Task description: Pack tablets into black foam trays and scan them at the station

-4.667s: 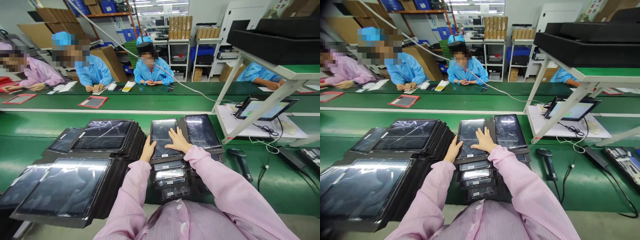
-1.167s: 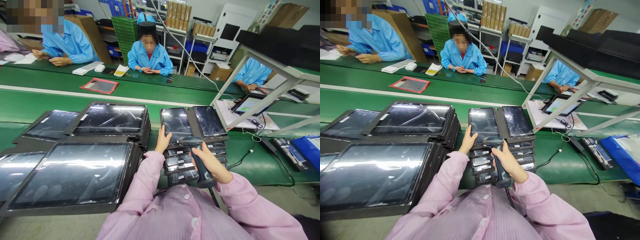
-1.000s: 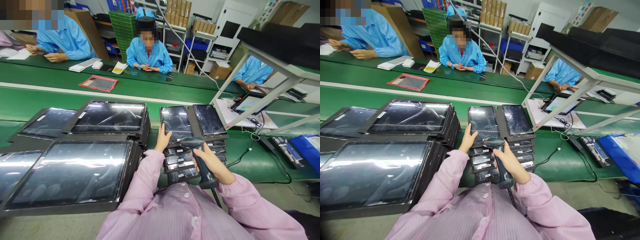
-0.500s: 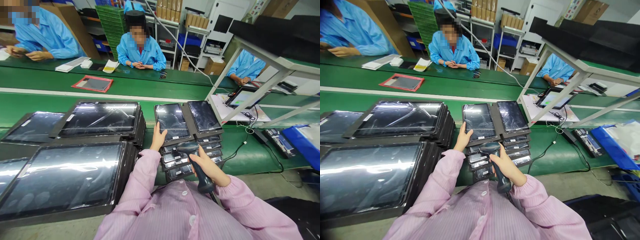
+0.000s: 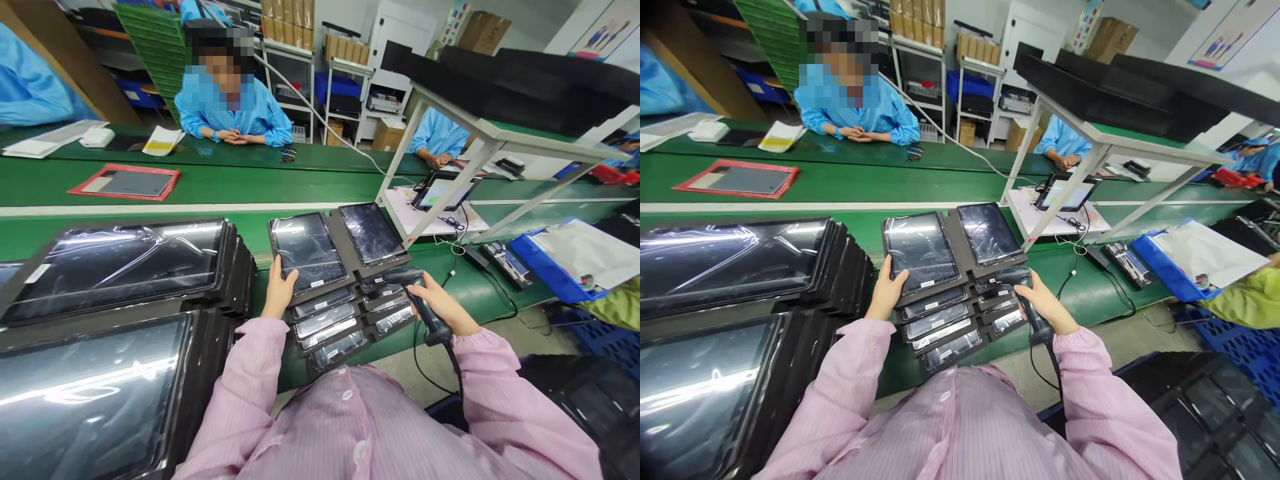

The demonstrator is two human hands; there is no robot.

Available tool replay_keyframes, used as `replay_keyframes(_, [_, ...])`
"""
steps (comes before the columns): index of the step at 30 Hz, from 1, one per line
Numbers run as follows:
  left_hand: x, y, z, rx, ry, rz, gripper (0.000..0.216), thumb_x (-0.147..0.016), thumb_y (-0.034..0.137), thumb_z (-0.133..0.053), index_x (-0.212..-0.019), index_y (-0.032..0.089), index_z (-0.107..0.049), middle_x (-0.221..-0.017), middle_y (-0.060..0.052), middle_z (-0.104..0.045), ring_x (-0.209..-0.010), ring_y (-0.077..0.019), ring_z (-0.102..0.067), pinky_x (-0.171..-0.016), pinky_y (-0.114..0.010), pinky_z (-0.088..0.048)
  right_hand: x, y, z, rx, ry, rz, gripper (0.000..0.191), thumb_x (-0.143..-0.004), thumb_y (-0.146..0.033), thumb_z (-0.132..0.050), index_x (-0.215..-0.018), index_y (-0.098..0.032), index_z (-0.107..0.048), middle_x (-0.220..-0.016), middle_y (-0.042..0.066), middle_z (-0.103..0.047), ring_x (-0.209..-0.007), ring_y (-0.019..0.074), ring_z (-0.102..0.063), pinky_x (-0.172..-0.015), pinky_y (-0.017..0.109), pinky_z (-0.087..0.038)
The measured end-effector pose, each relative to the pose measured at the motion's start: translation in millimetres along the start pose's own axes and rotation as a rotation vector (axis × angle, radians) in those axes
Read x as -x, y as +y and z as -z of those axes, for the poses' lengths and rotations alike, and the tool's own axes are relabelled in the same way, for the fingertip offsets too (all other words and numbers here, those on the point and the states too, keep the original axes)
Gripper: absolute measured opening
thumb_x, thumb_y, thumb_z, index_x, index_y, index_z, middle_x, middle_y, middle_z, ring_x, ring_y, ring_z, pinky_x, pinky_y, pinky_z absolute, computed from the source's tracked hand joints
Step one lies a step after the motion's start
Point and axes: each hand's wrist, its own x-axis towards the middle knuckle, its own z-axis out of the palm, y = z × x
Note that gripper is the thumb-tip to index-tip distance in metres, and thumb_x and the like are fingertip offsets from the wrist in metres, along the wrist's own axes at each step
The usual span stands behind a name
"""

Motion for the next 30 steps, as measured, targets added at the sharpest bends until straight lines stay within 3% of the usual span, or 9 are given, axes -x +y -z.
replay_keyframes(4, [1,-1,2,-0.025,-0.006,0.009,0.070,-0.074,0.025,-0.062,-0.139,0.013,-0.040,-0.147,-0.014,-0.038,-0.137,-0.0247,-0.033,-0.114,-0.036,-0.021,0,2,-2,-0.018,-0.037,0.020,0.045,-0.069,-0.030,-0.056,-0.109,-0.024,-0.034,-0.069,-0.006,-0.057,-0.040,0.0111,-0.051,-0.033,0.023,-0.041])
replay_keyframes(10, [-2,-10,3,-0.005,0.003,-0.034,0.069,-0.073,0.029,-0.064,-0.138,0.018,-0.043,-0.146,-0.012,-0.042,-0.135,-0.0250,-0.036,-0.113,-0.037,-0.023,3,8,2,-0.025,-0.062,0.044,0.050,-0.071,-0.034,-0.057,-0.114,-0.024,-0.033,-0.070,-0.006,-0.057,-0.042,0.0106,-0.051,-0.035,0.022,-0.041])
replay_keyframes(18, [-6,-19,4,0.018,0.005,-0.047,0.069,-0.073,0.031,-0.066,-0.138,0.022,-0.044,-0.144,-0.010,-0.044,-0.133,-0.0257,-0.039,-0.112,-0.038,-0.026,7,20,13,-0.015,-0.036,-0.012,0.052,-0.071,-0.031,-0.058,-0.117,-0.022,-0.035,-0.076,-0.002,-0.060,-0.043,0.0109,-0.053,-0.036,0.022,-0.041])
replay_keyframes(22, [-4,-16,4,0.025,0.005,-0.039,0.069,-0.073,0.032,-0.066,-0.138,0.022,-0.043,-0.145,-0.009,-0.043,-0.133,-0.0251,-0.039,-0.112,-0.037,-0.026,5,33,17,0.002,-0.018,-0.061,0.057,-0.069,-0.029,-0.057,-0.121,-0.022,-0.032,-0.069,-0.005,-0.058,-0.040,0.0112,-0.050,-0.034,0.023,-0.040])
replay_keyframes(30, [1,-4,2,-0.026,0.005,-0.010,0.070,-0.076,0.026,-0.062,-0.140,0.011,-0.039,-0.146,-0.015,-0.040,-0.134,-0.0244,-0.038,-0.113,-0.034,-0.025,17,36,10,-0.035,-0.050,-0.048,0.069,-0.066,-0.035,-0.059,-0.127,-0.024,-0.029,-0.070,-0.005,-0.057,-0.042,0.0104,-0.050,-0.034,0.021,-0.039])
